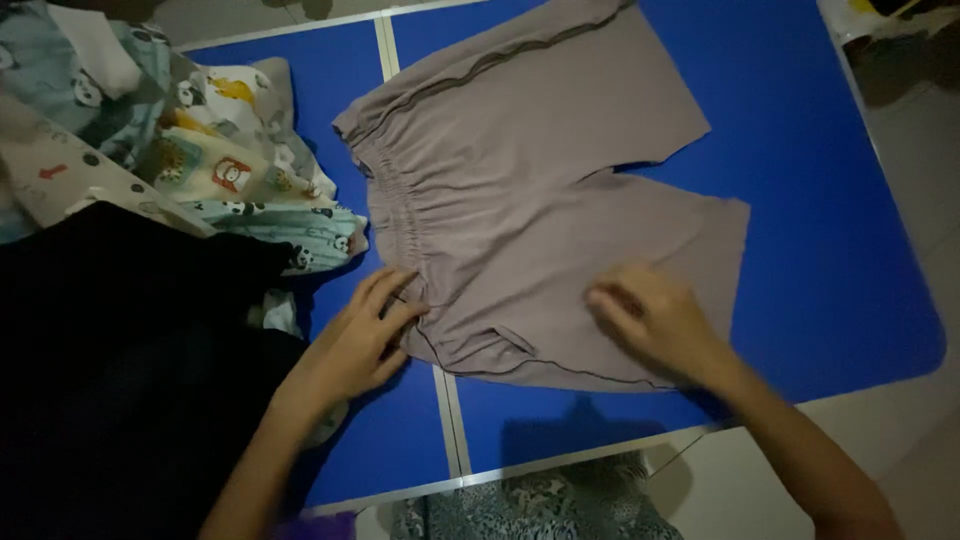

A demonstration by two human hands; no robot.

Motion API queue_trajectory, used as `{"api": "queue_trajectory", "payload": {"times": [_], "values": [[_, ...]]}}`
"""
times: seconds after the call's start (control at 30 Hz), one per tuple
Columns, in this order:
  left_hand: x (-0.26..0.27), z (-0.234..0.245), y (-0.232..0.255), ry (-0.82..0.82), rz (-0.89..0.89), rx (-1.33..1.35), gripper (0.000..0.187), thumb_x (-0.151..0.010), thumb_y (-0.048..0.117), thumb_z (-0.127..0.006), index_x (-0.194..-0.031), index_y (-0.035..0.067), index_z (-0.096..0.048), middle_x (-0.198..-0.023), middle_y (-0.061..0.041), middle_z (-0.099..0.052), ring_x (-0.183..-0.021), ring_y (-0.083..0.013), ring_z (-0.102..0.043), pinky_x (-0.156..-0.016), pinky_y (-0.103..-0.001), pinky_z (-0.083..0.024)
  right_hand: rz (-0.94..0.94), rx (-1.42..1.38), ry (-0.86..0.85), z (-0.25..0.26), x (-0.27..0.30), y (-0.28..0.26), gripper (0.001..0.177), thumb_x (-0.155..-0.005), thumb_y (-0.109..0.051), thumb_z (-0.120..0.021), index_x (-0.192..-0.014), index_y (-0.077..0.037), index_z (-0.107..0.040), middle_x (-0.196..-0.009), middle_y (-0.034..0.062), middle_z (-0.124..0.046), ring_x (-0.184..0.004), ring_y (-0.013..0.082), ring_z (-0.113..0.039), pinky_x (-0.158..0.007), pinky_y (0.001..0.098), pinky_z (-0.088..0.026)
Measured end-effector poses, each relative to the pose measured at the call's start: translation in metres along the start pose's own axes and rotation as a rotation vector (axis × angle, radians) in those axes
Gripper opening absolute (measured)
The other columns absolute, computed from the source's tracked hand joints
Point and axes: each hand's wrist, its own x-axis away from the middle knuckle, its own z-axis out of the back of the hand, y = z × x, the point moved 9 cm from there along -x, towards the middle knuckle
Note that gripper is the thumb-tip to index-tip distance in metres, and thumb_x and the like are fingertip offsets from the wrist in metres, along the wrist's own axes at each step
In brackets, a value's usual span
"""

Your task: Folding various pieces of laundry on a blue portable table

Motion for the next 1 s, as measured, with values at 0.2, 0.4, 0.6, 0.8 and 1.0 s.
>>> {"api": "queue_trajectory", "payload": {"times": [0.2,0.4,0.6,0.8,1.0], "values": [[-0.012,0.009,0.010,0.200,-0.139,-0.228,0.053,-0.069,0.011,-0.082,-0.120,0.010,-0.069,-0.146,-0.014,-0.056,-0.134,-0.0366,-0.051,-0.106,-0.045,-0.048,0.506,0.075,0.096,-0.024,0.033,-0.096,0.062,-0.083,-0.048,-0.076,-0.125,-0.005,-0.063,-0.119,0.0168,-0.066,-0.104,0.0317,-0.065,-0.084,0.0434,-0.056],[-0.022,0.073,0.042,0.427,-0.207,-0.295,0.040,-0.058,0.017,-0.082,-0.097,0.010,-0.073,-0.130,-0.011,-0.063,-0.123,-0.0354,-0.056,-0.097,-0.053,-0.044,0.461,0.533,0.174,-0.054,0.036,-0.083,0.053,-0.085,-0.028,-0.071,-0.131,-0.004,-0.060,-0.127,0.0177,-0.066,-0.112,0.0333,-0.065,-0.079,0.0456,-0.056],[-0.021,0.081,0.027,0.350,-0.227,-0.015,0.038,-0.059,0.005,-0.074,-0.097,0.003,-0.071,-0.107,-0.012,-0.072,-0.114,-0.0295,-0.067,-0.109,-0.054,-0.048,0.117,0.754,0.227,0.002,0.023,-0.008,0.040,-0.091,-0.010,-0.062,-0.131,-0.013,-0.064,-0.119,0.0121,-0.067,-0.098,0.0264,-0.068,-0.078,0.0392,-0.058],[-0.012,0.055,0.029,0.082,-0.170,0.100,0.030,-0.058,0.002,-0.074,-0.087,0.001,-0.071,-0.085,-0.016,-0.071,-0.091,-0.0369,-0.069,-0.102,-0.044,-0.052,-0.326,0.754,0.208,0.101,0.053,0.114,0.009,-0.106,-0.009,-0.062,-0.103,-0.011,-0.069,-0.095,0.0075,-0.067,-0.076,0.0193,-0.063,-0.072,0.0337,-0.053],[-0.020,0.046,0.036,-0.116,-0.068,0.259,0.035,-0.058,0.010,-0.076,-0.093,0.003,-0.076,-0.079,-0.014,-0.073,-0.082,-0.0327,-0.070,-0.089,-0.042,-0.053,-0.261,0.332,-0.021,0.101,0.034,0.106,0.012,-0.090,-0.011,-0.067,-0.102,-0.013,-0.070,-0.097,0.0070,-0.071,-0.084,0.0196,-0.067,-0.076,0.0349,-0.056]]}}
